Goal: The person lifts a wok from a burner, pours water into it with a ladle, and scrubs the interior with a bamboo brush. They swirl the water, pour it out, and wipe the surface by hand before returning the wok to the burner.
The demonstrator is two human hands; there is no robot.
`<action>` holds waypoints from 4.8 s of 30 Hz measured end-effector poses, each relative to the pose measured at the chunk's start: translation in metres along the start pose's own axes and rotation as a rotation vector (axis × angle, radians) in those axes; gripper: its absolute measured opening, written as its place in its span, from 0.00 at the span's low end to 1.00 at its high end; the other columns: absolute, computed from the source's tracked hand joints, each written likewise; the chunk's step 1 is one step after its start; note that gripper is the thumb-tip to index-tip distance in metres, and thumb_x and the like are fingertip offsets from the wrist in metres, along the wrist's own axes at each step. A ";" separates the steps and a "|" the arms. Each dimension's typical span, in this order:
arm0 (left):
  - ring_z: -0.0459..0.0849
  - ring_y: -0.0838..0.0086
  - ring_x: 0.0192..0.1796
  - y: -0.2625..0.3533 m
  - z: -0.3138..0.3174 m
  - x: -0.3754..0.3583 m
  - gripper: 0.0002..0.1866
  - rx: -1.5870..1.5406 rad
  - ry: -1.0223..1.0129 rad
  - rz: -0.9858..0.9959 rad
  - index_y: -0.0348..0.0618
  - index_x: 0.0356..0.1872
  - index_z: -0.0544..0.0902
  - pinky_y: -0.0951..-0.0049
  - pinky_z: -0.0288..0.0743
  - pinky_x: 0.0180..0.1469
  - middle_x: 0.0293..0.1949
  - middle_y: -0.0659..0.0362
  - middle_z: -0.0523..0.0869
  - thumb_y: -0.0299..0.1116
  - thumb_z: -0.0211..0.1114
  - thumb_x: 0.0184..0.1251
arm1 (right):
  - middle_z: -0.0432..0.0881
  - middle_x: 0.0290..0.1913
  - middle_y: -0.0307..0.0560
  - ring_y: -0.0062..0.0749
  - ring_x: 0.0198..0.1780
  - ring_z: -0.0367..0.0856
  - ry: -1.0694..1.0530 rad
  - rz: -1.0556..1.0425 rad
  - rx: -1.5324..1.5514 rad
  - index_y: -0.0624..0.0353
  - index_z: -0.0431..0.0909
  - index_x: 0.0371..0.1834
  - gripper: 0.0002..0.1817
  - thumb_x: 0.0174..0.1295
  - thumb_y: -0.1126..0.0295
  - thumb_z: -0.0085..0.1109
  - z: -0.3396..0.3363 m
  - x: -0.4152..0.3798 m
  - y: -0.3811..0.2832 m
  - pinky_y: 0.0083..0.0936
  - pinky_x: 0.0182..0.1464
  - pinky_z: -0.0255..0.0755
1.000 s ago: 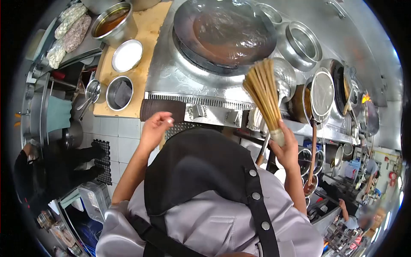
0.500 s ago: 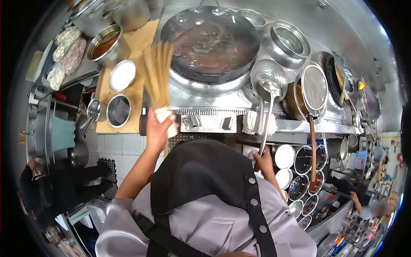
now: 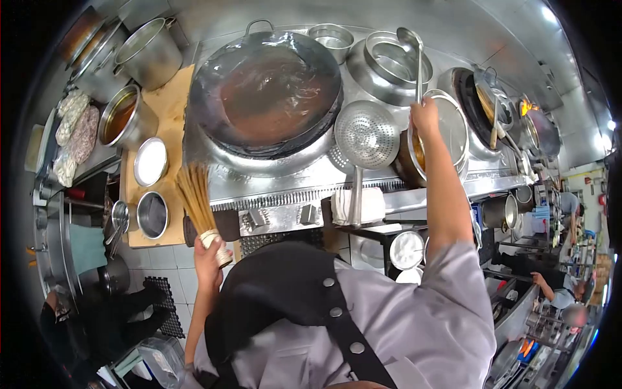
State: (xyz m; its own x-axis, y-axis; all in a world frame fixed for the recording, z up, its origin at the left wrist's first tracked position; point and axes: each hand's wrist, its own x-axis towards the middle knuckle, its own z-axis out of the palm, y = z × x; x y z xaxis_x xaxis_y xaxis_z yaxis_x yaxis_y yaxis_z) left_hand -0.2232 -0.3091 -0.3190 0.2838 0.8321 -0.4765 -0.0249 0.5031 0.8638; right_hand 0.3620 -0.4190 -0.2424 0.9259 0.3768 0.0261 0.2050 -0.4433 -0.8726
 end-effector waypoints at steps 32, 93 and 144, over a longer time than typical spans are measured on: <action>0.74 0.42 0.59 -0.029 -0.083 0.112 0.41 1.219 0.088 0.536 0.38 0.70 0.62 0.54 0.68 0.63 0.58 0.39 0.74 0.42 0.69 0.56 | 0.69 0.26 0.40 0.23 0.26 0.72 -0.857 0.780 1.736 0.68 0.66 0.32 0.06 0.65 0.75 0.46 -0.044 -0.333 -0.136 0.21 0.25 0.74; 0.78 0.56 0.54 0.067 0.156 0.104 0.18 1.472 -0.202 1.345 0.40 0.55 0.79 0.57 0.70 0.59 0.50 0.50 0.82 0.33 0.53 0.67 | 0.70 0.31 0.47 0.23 0.21 0.69 -0.834 0.471 1.263 0.61 0.62 0.56 0.16 0.68 0.72 0.50 -0.077 -0.402 -0.145 0.18 0.13 0.67; 0.85 0.59 0.43 0.077 0.163 0.122 0.15 1.141 -0.423 0.947 0.41 0.44 0.84 0.65 0.76 0.49 0.34 0.51 0.86 0.41 0.59 0.69 | 0.75 0.22 0.42 0.23 0.21 0.71 -0.263 0.032 -0.141 0.60 0.51 0.73 0.37 0.60 0.77 0.54 -0.001 -0.361 0.143 0.24 0.26 0.68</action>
State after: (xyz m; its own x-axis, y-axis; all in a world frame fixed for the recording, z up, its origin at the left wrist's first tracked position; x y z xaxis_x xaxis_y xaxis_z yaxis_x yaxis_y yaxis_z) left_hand -0.0346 -0.2063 -0.2837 0.8347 0.5093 0.2094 0.3197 -0.7578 0.5688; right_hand 0.0578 -0.6193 -0.3763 0.8222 0.5507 -0.1436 0.2363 -0.5599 -0.7941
